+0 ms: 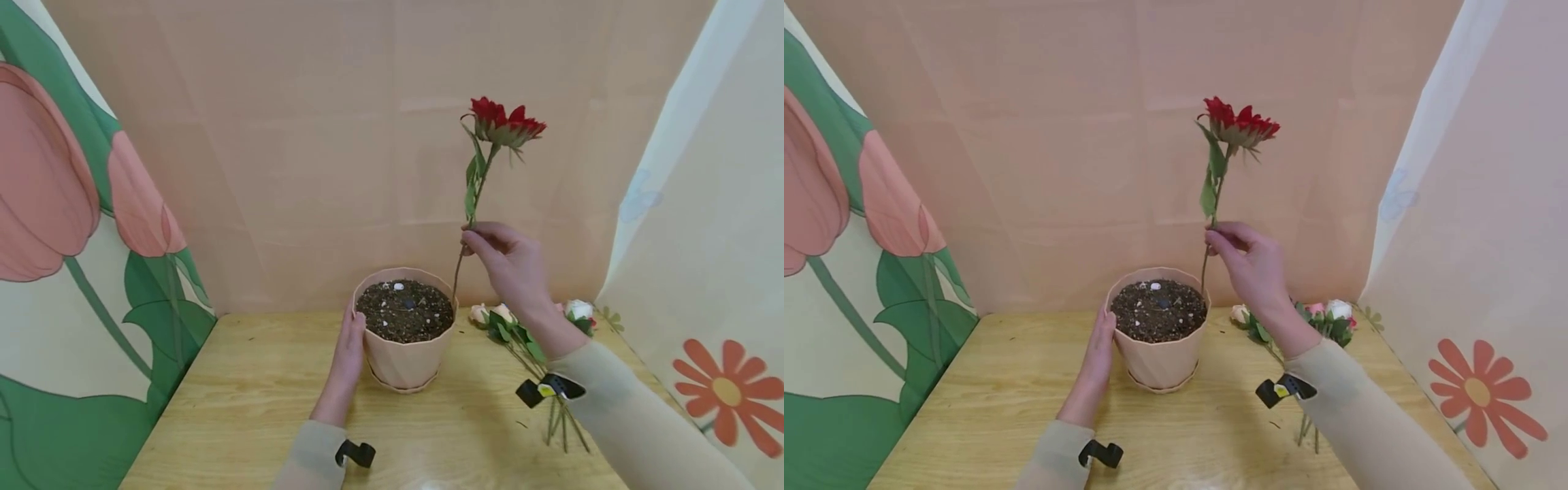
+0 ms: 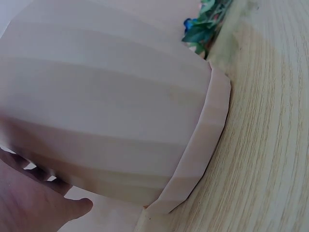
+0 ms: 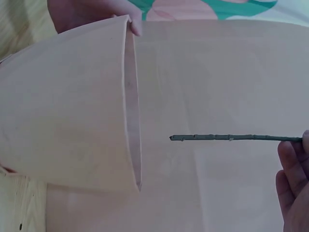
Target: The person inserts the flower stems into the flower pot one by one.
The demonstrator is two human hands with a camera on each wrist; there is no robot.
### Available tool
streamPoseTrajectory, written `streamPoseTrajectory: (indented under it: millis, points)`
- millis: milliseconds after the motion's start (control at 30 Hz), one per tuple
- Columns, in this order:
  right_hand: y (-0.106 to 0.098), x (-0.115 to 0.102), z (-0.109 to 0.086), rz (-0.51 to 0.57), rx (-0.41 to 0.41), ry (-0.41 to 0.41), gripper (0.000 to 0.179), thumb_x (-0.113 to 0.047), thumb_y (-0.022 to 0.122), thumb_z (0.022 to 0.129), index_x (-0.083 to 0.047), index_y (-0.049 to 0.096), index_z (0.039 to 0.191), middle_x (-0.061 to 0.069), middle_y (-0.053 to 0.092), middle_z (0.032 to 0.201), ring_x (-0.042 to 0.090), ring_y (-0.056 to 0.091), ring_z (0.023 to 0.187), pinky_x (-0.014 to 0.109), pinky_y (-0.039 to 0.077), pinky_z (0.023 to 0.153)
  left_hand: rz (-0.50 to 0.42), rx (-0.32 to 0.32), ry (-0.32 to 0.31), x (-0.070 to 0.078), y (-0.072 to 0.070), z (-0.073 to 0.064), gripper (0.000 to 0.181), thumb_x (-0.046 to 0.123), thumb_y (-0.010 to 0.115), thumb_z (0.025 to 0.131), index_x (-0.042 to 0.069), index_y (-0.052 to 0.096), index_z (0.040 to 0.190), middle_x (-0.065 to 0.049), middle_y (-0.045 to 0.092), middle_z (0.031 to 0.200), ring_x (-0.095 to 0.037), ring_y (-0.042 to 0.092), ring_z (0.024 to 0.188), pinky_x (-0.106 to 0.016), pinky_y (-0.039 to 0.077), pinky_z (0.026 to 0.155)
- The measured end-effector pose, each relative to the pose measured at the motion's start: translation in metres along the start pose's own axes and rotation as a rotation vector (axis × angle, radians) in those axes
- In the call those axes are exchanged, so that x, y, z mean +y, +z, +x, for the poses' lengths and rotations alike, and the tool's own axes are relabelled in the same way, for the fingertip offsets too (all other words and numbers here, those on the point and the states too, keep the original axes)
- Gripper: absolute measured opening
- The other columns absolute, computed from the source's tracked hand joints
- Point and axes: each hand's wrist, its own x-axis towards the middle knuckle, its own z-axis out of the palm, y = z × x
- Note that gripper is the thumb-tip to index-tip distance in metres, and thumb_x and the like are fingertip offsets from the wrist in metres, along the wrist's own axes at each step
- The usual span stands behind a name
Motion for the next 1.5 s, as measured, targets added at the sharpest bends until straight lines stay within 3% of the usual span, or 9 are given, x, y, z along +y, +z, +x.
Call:
streamPoseTrajectory:
  millis: [167,300,600,733,967,1200,1500]
  points:
    - [0.018,0.000,0.010,0.018,-0.031,-0.029,0.023,-0.024,0.076,0.108,-0.006,0.085,0.118,0.010,0.083,0.101,0.014,0.077,0.086,0.019,0.059,0.079,0.006,0.001,0.016,0.000,0.001,0.000,0.064,0.045,0.036,0.120,0.024,0.022,0.178,-0.011,0.020,0.183,-0.038,0.017,0.167,-0.062,0.011,0.134]
    - [0.034,0.004,0.016,0.027,-0.074,-0.039,0.021,-0.021,0.075,0.108,-0.003,0.084,0.117,0.009,0.083,0.101,0.020,0.078,0.088,0.022,0.061,0.084,0.000,-0.001,0.022,-0.001,0.000,0.000,0.065,0.044,0.037,0.120,0.022,0.022,0.178,-0.013,0.020,0.182,-0.038,0.016,0.167,-0.061,0.011,0.134]
    - [0.065,0.013,0.023,-0.007,-0.153,-0.029,0.019,-0.018,0.074,0.109,-0.003,0.083,0.117,0.007,0.082,0.103,0.027,0.080,0.093,0.046,0.065,0.090,-0.005,-0.003,0.018,-0.002,-0.001,0.000,0.064,0.044,0.036,0.120,0.024,0.021,0.179,-0.010,0.020,0.183,-0.037,0.017,0.167,-0.060,0.012,0.134]
    - [0.079,0.016,0.026,-0.019,-0.183,0.000,0.018,-0.018,0.074,0.109,-0.004,0.083,0.116,0.009,0.082,0.103,0.027,0.080,0.092,0.040,0.064,0.086,-0.015,0.001,0.008,-0.002,-0.001,0.001,0.064,0.045,0.037,0.120,0.026,0.021,0.179,-0.010,0.020,0.183,-0.038,0.017,0.167,-0.062,0.011,0.134]
    - [0.098,0.024,0.029,-0.110,-0.222,0.038,0.018,-0.023,0.075,0.109,-0.007,0.084,0.114,0.006,0.082,0.101,0.023,0.079,0.089,0.032,0.056,0.063,-0.015,0.007,-0.003,-0.001,0.002,-0.001,0.063,0.042,0.037,0.120,0.024,0.022,0.178,-0.013,0.022,0.182,-0.038,0.018,0.167,-0.061,0.011,0.134]
    - [0.109,0.031,0.032,-0.133,-0.238,0.039,0.019,-0.023,0.075,0.108,-0.007,0.084,0.113,0.007,0.083,0.098,0.035,0.079,0.091,0.038,0.056,0.066,-0.027,0.001,0.012,0.000,0.003,-0.001,0.064,0.045,0.038,0.119,0.024,0.023,0.178,-0.013,0.022,0.182,-0.039,0.020,0.166,-0.061,0.012,0.134]
    - [0.120,0.041,0.029,-0.181,-0.252,0.017,0.019,-0.023,0.075,0.108,-0.007,0.085,0.114,0.007,0.083,0.097,0.028,0.079,0.087,0.036,0.056,0.067,-0.024,-0.010,0.023,-0.004,0.003,-0.002,0.064,0.044,0.037,0.120,0.025,0.022,0.178,-0.013,0.022,0.182,-0.038,0.019,0.166,-0.061,0.012,0.134]
